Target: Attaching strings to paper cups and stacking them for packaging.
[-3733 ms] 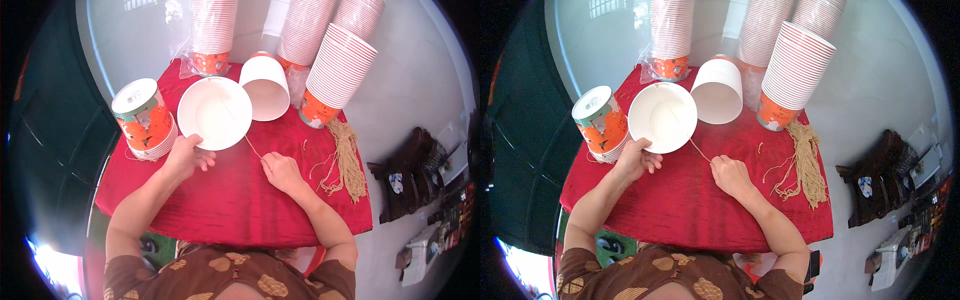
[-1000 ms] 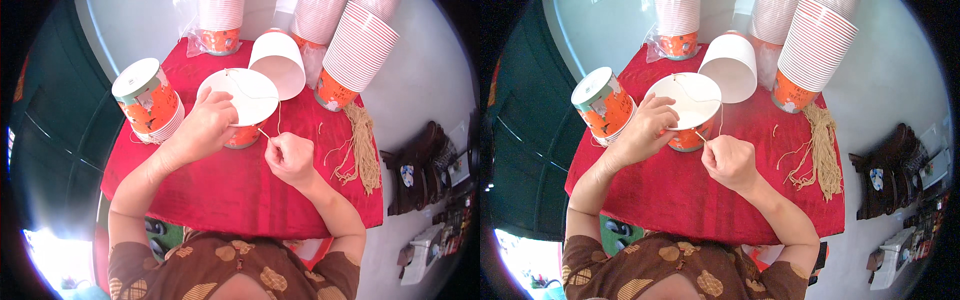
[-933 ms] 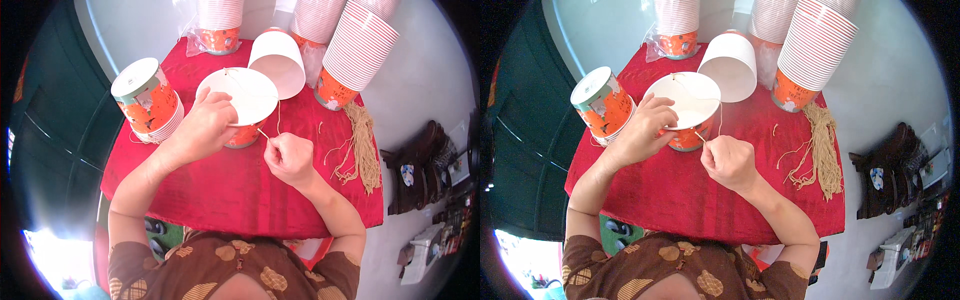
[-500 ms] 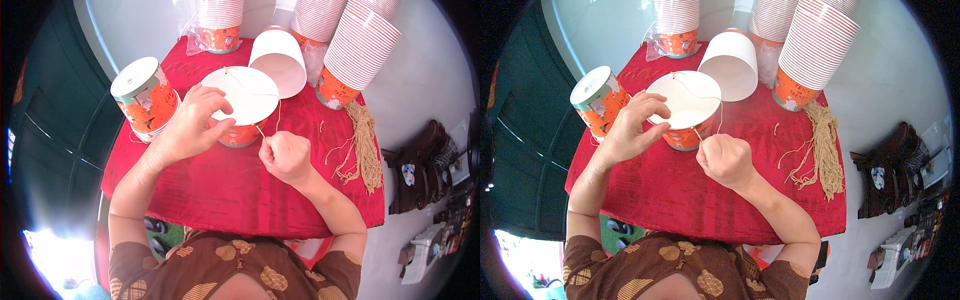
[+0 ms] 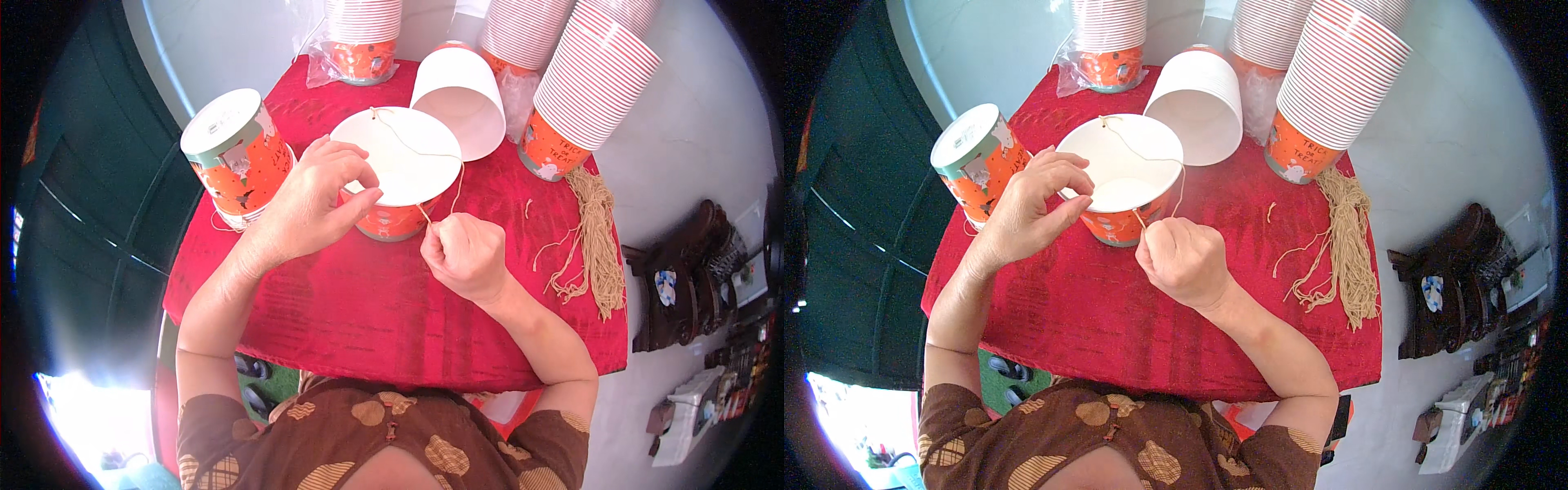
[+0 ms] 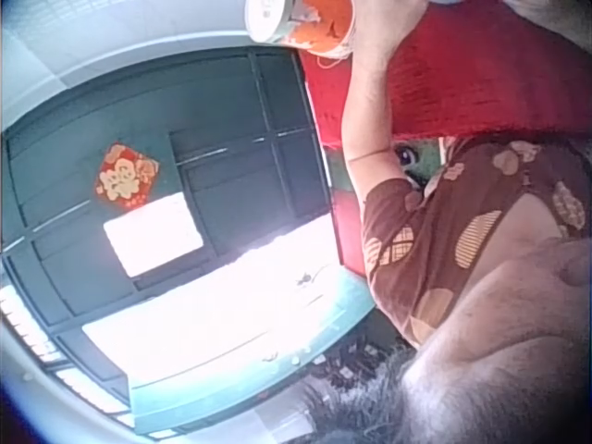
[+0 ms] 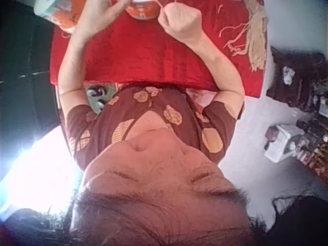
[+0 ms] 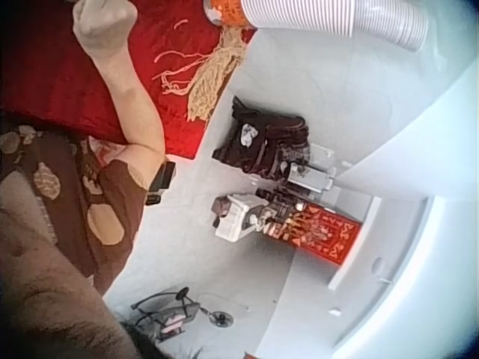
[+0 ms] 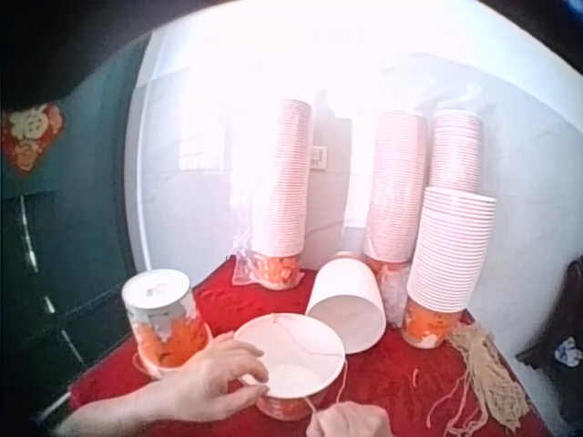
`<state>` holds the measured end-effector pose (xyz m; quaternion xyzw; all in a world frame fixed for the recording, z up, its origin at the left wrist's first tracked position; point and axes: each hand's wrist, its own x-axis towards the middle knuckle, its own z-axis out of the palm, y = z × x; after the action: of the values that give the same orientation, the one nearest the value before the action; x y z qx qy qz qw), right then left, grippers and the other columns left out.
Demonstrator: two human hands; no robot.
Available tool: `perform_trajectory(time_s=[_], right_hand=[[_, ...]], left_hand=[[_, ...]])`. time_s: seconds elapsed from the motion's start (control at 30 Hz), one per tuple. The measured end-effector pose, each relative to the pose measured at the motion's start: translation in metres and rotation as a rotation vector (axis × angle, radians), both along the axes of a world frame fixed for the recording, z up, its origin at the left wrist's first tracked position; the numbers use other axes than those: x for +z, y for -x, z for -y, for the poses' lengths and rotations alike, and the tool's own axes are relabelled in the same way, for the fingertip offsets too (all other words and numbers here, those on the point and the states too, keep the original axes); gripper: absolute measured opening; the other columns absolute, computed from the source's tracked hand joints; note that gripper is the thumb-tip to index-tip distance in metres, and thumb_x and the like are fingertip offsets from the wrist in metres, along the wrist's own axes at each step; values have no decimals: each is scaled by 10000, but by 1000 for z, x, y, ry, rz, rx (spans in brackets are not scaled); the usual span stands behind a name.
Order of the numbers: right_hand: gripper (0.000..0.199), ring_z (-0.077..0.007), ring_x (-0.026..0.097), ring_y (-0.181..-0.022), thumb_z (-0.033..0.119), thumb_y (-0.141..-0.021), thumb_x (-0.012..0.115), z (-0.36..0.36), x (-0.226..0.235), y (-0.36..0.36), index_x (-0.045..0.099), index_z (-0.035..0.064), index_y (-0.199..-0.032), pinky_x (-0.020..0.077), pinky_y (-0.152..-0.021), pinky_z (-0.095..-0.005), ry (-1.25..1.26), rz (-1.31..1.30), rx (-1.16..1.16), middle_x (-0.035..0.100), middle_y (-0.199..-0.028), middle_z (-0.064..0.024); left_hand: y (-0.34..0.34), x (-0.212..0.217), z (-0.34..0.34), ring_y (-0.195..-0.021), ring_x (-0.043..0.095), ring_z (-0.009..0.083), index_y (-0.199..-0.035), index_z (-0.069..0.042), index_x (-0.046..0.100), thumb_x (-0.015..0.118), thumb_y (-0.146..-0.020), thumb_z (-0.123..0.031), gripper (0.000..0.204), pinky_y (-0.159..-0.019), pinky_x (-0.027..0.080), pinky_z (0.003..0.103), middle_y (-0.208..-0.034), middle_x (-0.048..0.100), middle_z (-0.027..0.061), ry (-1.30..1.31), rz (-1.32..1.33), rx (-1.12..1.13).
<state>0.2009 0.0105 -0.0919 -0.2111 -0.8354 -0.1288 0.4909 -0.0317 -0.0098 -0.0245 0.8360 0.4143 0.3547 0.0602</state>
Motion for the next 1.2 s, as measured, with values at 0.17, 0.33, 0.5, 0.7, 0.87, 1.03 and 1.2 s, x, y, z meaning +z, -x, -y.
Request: perform_trajectory(time_s=[0.17,0.33,0.5,0.7,0.87,1.03,1.2], right_hand=[[290,-228,487,-433,-104,-649,679,-3,0,1,440,62,-655,376,-385,-343,4,5,-1,413,-543,-62],[243,-213,523,-467,0,-692,676,-9,-3,3,444,75,-694,411,-398,-341,-5,45,-2,440,-561,-61],[230,-219,531,-478,9,-700,677,-12,-1,6,456,72,-706,416,-404,-346,7,55,-8,451,-572,-63],[221,-218,538,-481,24,-709,685,-14,1,8,470,74,-719,422,-409,-347,-14,42,-2,459,-573,-62],[257,-239,545,-473,-46,-710,730,-9,6,3,495,52,-746,410,-405,-355,14,43,3,501,-585,-70],[207,-236,580,-508,43,-755,743,2,16,-10,560,41,-853,442,-429,-359,91,53,8,540,-607,-71],[356,-219,634,-590,145,-762,784,16,50,-38,611,9,-1042,481,-487,-347,199,351,-32,604,-690,-91]], left_hand=[[2,5,-6,-1162,593,292,-974,-12,639,632,-906,-69,89,-949,498,427,-1013,661,135,-21,-72,-3],[-7,19,-19,-1155,588,298,-1121,-10,647,578,-933,-54,205,-967,485,413,-1148,636,162,254,-53,-65],[-18,30,-37,-1119,603,297,-1210,-5,629,560,-930,-40,291,-998,462,389,-1146,649,177,360,-176,-228],[-24,30,-56,-975,637,237,-1141,8,664,571,-929,-71,245,-903,490,346,-1030,696,149,660,-287,-374],[-30,28,-55,-768,595,138,-943,31,669,609,-907,-87,137,-714,497,305,-796,673,65,734,-287,-315],[-23,16,-42,-715,582,148,-908,28,652,603,-898,-89,127,-675,489,316,-754,648,78,717,-201,-327],[-31,16,-19,-794,658,336,-884,27,644,553,-859,-131,184,-747,511,408,-819,671,206,592,-283,-306]])
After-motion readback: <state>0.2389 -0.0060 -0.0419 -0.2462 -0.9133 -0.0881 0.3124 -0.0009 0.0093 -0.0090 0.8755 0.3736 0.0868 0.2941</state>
